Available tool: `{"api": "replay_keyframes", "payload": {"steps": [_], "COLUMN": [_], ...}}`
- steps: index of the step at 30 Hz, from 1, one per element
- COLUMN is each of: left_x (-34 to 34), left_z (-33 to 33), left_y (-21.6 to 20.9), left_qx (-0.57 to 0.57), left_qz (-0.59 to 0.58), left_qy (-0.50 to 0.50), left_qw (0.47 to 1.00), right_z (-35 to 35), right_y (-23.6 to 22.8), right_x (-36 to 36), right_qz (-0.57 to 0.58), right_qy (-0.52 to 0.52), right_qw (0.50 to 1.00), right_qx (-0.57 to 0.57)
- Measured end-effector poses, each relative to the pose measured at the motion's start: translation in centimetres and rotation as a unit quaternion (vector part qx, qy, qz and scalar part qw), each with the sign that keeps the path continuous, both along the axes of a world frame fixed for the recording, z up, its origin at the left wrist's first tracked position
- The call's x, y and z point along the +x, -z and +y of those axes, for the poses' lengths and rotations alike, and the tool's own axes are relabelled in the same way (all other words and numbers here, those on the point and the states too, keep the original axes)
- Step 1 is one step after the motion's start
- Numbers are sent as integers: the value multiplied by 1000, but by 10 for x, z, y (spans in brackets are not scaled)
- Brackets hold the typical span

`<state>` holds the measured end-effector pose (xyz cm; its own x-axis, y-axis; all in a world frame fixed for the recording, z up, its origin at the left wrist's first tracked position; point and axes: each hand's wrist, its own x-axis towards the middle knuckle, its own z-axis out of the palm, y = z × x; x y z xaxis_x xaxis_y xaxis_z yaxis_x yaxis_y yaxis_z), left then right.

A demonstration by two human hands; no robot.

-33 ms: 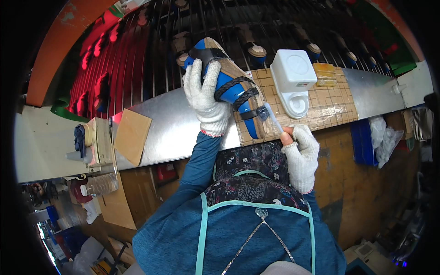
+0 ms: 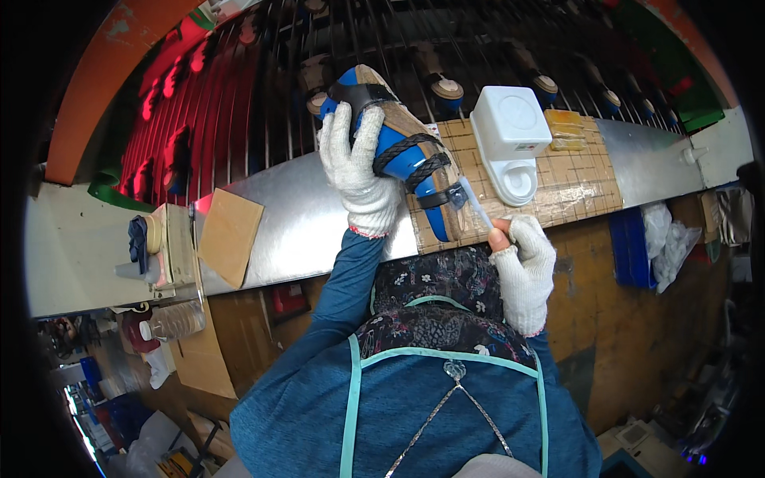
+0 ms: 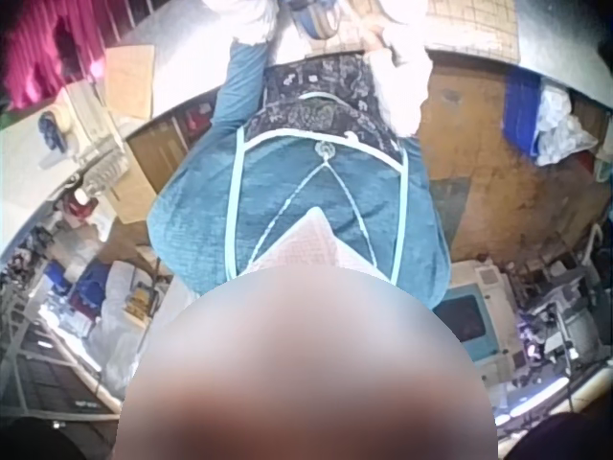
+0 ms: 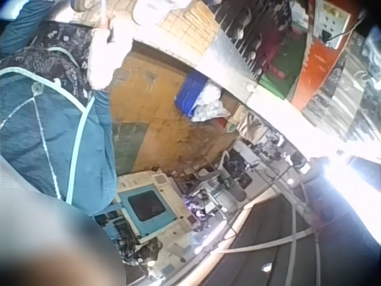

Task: The person repeatedly applies glue to the sole of a blue and black shoe using a small brush. They dip the brush into a white container and spread the adhesive along the sole's edge and surface, rotating the shoe to access different areas.

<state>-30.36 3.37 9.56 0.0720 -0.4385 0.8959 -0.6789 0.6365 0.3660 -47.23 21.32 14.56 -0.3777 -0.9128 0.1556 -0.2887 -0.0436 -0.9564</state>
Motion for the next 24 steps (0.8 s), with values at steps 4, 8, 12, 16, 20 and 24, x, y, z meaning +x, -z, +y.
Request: {"api": "replay_keyframes", "payload": {"steps": [4,8,12,16,20,24], "left_x": [1,3,4,4,5,4], "left_z": [-1,-1,0,-2,-6,-7], "left_y": [1,0,-3,-6,-10,-14], "left_qx": [-1,-8,-15,-24,-20,9], "left_qz": [-8,-12,-16,-12,-13,-6], "left_qy": [-9,-8,-14,-15,-14,-12], "left_qw": [1000,1000,1000,1000,1000,1000], "right_z": [-7,-17,-24,-31,-34,-29], "right_y": [1,1,-3,-6,-5,-3], "right_x": [-2,-4,-7,-11,-19,-23], "right_qz": [65,158,186,176,127,64], "right_qy": [29,56,68,63,-12,-52], "right_qw": [997,984,977,975,986,994], "right_qx": [-17,-53,-77,-116,-103,-74]}}
